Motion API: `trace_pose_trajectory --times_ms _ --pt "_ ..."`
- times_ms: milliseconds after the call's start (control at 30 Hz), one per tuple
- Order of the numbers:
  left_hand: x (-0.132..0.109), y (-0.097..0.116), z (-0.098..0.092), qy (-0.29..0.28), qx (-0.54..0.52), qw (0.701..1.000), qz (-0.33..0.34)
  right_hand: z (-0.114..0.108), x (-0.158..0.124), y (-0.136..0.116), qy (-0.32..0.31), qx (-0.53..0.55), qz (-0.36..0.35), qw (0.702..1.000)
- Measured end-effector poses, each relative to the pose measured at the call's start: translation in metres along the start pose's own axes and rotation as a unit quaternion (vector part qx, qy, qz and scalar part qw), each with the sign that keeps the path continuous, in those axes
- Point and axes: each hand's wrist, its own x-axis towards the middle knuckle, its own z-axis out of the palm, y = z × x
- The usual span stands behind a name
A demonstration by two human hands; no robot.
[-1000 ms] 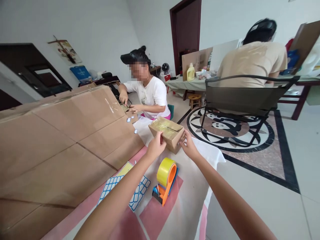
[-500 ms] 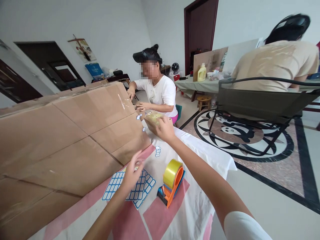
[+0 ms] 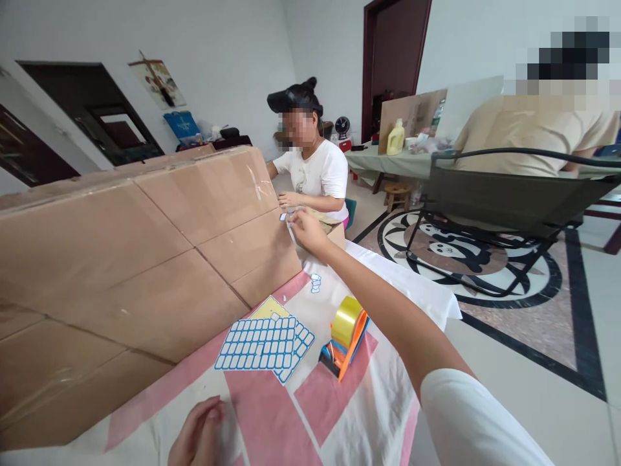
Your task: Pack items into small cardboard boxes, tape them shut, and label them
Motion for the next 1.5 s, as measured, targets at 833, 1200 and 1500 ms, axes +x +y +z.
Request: trace_pose_trajectory --times_ms 833,1200,1500 --pt "0.002 0.004 -0.003 -0.162 0.002 0.986 0.051 0.041 -0.069 0.023 -0.467 -0.169 0.163 0.853" --pt "0.000 0.004 -0.002 -0.173 -0.003 0.984 0.052 0.050 -0.062 0.019 -0.491 -0.245 0.177 0.817" --pt "-0.001 0.008 -0.006 -0.172 -0.056 0.982 0.050 0.046 -0.053 0.022 -0.479 -0.238 0.217 0.817"
